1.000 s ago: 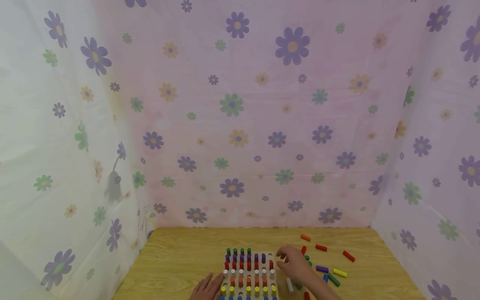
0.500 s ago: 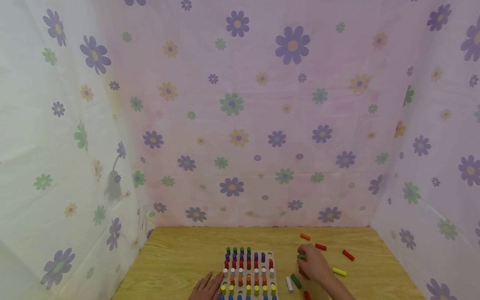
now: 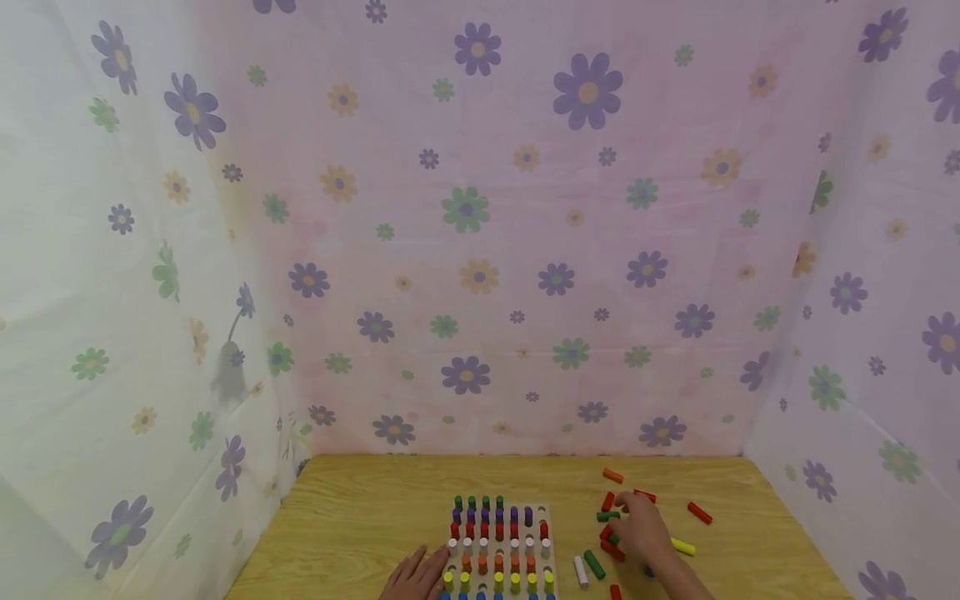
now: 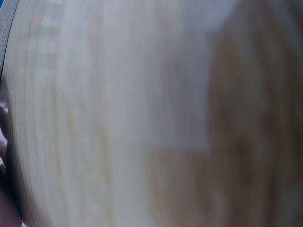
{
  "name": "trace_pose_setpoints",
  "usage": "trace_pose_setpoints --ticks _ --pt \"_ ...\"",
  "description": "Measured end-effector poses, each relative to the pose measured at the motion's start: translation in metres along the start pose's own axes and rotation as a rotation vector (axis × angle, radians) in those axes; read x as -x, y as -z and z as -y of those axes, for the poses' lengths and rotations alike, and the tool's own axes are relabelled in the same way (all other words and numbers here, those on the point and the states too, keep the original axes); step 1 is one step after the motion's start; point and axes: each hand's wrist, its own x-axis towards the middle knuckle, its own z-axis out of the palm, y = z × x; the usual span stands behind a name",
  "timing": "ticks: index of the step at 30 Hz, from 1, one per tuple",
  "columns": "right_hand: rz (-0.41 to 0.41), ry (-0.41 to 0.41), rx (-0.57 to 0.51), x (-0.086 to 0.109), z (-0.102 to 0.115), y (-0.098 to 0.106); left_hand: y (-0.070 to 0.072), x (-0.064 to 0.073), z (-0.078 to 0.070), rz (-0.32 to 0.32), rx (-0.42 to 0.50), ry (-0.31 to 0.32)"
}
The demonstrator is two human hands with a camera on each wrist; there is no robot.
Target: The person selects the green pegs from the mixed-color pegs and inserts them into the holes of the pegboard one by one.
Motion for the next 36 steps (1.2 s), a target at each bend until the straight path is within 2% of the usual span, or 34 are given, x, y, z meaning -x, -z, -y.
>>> trace_pose_setpoints --ticks 3,11,16,29,36 --pt "-0.006 -0.010 -0.005 -0.003 -0.004 -0.003 0.000 0.000 0.000 -0.004 0.004 0.005" --pt "0.007 -0.065 -0.017 -0.008 -0.009 -0.014 0.003 0.000 -0.004 0.029 -0.015 0.031" --pt "0.002 -0.071 -0.024 -0.013 -0.013 -0.020 0.007 0.001 -0.007 0.052 0.001 0.045" --pt "0.010 -0.086 -0.019 -0.018 -0.010 -0.022 0.003 0.000 -0.005 0.020 -0.017 0.046" --pt "0.005 -0.100 -0.049 -0.021 -0.013 -0.025 0.005 0.000 -0.006 0.029 0.005 0.054"
